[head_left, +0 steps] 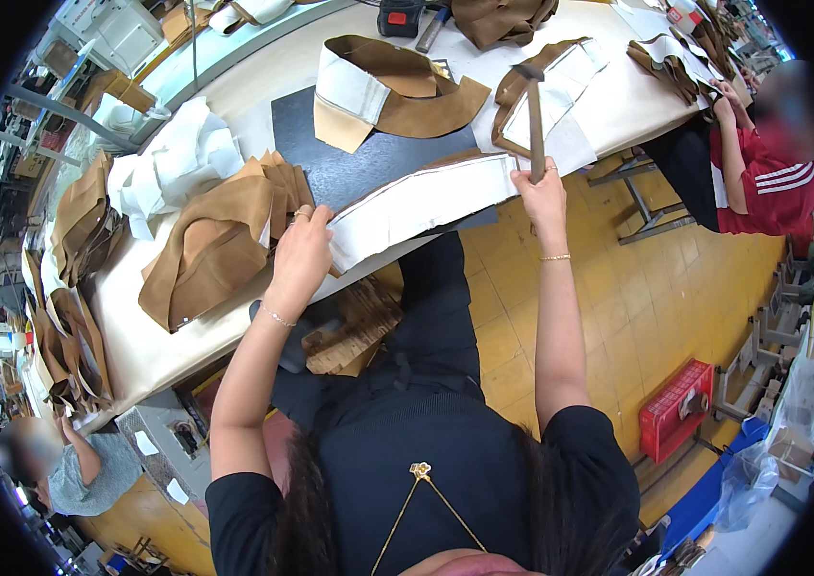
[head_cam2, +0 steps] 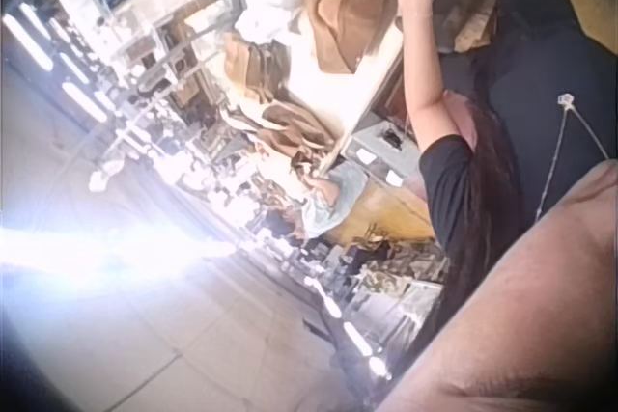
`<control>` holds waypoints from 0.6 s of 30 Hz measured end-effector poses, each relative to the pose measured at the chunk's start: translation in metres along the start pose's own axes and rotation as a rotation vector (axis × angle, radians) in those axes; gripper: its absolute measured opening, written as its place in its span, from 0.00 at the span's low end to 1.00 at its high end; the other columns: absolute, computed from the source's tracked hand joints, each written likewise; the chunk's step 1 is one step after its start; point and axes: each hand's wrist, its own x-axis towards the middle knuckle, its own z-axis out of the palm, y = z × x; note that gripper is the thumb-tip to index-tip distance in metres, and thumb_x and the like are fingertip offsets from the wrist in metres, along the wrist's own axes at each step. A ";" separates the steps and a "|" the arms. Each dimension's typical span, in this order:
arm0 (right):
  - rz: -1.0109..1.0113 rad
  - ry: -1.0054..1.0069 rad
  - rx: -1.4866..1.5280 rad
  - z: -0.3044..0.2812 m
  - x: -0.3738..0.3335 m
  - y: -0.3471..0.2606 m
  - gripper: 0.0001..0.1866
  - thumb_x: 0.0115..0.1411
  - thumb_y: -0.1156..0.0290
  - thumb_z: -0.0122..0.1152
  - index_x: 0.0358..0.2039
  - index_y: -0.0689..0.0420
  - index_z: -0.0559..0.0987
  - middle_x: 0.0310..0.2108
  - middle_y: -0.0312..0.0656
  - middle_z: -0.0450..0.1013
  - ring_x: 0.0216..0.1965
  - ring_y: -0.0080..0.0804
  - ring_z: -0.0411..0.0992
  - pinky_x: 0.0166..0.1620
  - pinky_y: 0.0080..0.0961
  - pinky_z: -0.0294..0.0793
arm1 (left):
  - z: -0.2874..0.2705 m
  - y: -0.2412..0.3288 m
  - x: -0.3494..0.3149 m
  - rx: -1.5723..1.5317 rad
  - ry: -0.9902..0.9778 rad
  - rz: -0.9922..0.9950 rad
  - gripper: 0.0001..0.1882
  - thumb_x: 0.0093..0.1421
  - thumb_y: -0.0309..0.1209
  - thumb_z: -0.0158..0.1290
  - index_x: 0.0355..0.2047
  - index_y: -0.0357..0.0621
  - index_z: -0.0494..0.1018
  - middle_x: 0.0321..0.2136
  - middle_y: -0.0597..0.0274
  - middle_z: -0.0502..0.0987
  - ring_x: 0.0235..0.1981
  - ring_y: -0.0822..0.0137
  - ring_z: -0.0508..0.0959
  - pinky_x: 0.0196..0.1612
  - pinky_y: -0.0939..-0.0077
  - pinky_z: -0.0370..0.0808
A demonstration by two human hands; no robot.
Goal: The person uses a wooden mallet to tap the edges of white and brown leather pieces on a workbench. They repeatedly pick up, align, and tap the pieces, then place them into a pile.
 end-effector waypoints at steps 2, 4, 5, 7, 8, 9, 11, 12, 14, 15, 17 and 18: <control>-0.054 0.002 -0.055 0.005 0.009 0.004 0.17 0.57 0.64 0.66 0.39 0.60 0.72 0.33 0.50 0.79 0.38 0.51 0.78 0.44 0.39 0.75 | 0.002 0.001 -0.002 0.019 0.017 0.014 0.12 0.59 0.22 0.54 0.44 0.37 0.70 0.40 0.47 0.73 0.41 0.44 0.77 0.43 0.53 0.74; -0.150 0.057 0.031 0.010 0.012 -0.008 0.16 0.58 0.65 0.65 0.40 0.60 0.72 0.33 0.50 0.79 0.38 0.51 0.78 0.44 0.40 0.75 | -0.001 0.002 -0.005 0.047 0.022 -0.006 0.12 0.59 0.22 0.54 0.44 0.36 0.70 0.40 0.47 0.73 0.41 0.44 0.76 0.44 0.53 0.74; -0.197 0.085 0.075 0.012 0.015 -0.015 0.15 0.58 0.65 0.65 0.40 0.60 0.73 0.32 0.50 0.79 0.38 0.51 0.78 0.44 0.40 0.74 | -0.004 0.003 -0.007 0.061 0.024 -0.015 0.12 0.59 0.22 0.54 0.44 0.36 0.70 0.40 0.47 0.73 0.41 0.44 0.76 0.44 0.53 0.74; -0.220 0.140 0.125 0.010 0.022 -0.033 0.13 0.60 0.67 0.64 0.38 0.60 0.74 0.30 0.47 0.77 0.34 0.43 0.76 0.41 0.37 0.74 | -0.007 0.012 -0.011 0.091 0.010 -0.079 0.11 0.58 0.22 0.55 0.41 0.36 0.71 0.40 0.47 0.73 0.42 0.44 0.76 0.44 0.53 0.74; -0.218 0.153 0.119 0.007 0.026 -0.042 0.13 0.60 0.66 0.65 0.38 0.60 0.75 0.29 0.44 0.75 0.31 0.36 0.74 0.39 0.33 0.73 | -0.007 0.015 -0.013 0.106 0.002 -0.108 0.10 0.58 0.23 0.56 0.40 0.36 0.71 0.40 0.47 0.73 0.42 0.44 0.76 0.44 0.54 0.74; -0.221 0.170 0.116 0.004 0.029 -0.050 0.13 0.60 0.65 0.66 0.37 0.60 0.75 0.27 0.41 0.74 0.28 0.29 0.72 0.38 0.29 0.73 | -0.008 0.017 -0.016 0.117 0.022 -0.066 0.10 0.57 0.23 0.56 0.40 0.36 0.72 0.39 0.47 0.73 0.42 0.45 0.76 0.44 0.54 0.74; -0.349 0.251 0.221 -0.001 0.021 -0.056 0.14 0.62 0.65 0.65 0.45 0.59 0.78 0.27 0.36 0.73 0.25 0.23 0.70 0.32 0.25 0.72 | -0.008 0.021 -0.019 0.141 0.060 0.021 0.11 0.56 0.24 0.58 0.39 0.36 0.73 0.39 0.47 0.73 0.43 0.46 0.76 0.45 0.55 0.74; -0.320 0.243 0.292 -0.005 0.011 -0.060 0.15 0.63 0.64 0.65 0.47 0.58 0.78 0.28 0.36 0.74 0.27 0.23 0.72 0.33 0.26 0.72 | -0.016 0.033 -0.016 0.123 0.101 0.026 0.12 0.56 0.26 0.60 0.40 0.36 0.75 0.40 0.48 0.73 0.44 0.48 0.75 0.46 0.58 0.74; -0.313 0.207 0.457 -0.013 -0.006 -0.060 0.20 0.64 0.62 0.64 0.54 0.56 0.77 0.29 0.30 0.70 0.25 0.15 0.69 0.30 0.19 0.70 | -0.023 0.049 0.003 0.145 0.200 0.151 0.14 0.56 0.28 0.60 0.42 0.37 0.76 0.41 0.49 0.74 0.45 0.49 0.75 0.47 0.59 0.74; -0.355 0.168 0.620 -0.020 -0.013 -0.064 0.22 0.66 0.62 0.62 0.57 0.57 0.73 0.29 0.31 0.70 0.22 0.13 0.67 0.25 0.15 0.68 | -0.024 0.057 0.017 0.152 0.251 0.213 0.14 0.56 0.29 0.61 0.43 0.38 0.77 0.42 0.49 0.74 0.45 0.50 0.75 0.47 0.60 0.74; -0.362 0.199 0.749 -0.043 -0.019 -0.078 0.24 0.68 0.60 0.60 0.59 0.58 0.68 0.29 0.31 0.69 0.20 0.12 0.65 0.21 0.12 0.65 | -0.017 0.074 0.051 0.196 0.237 0.259 0.13 0.57 0.33 0.61 0.40 0.39 0.79 0.42 0.49 0.75 0.46 0.50 0.75 0.48 0.60 0.73; -0.358 0.166 0.823 -0.055 -0.018 -0.083 0.23 0.70 0.59 0.56 0.58 0.59 0.67 0.30 0.33 0.70 0.19 0.12 0.64 0.19 0.11 0.65 | -0.011 0.079 0.074 0.129 0.161 0.278 0.13 0.57 0.34 0.60 0.40 0.40 0.79 0.41 0.50 0.76 0.46 0.50 0.76 0.48 0.59 0.73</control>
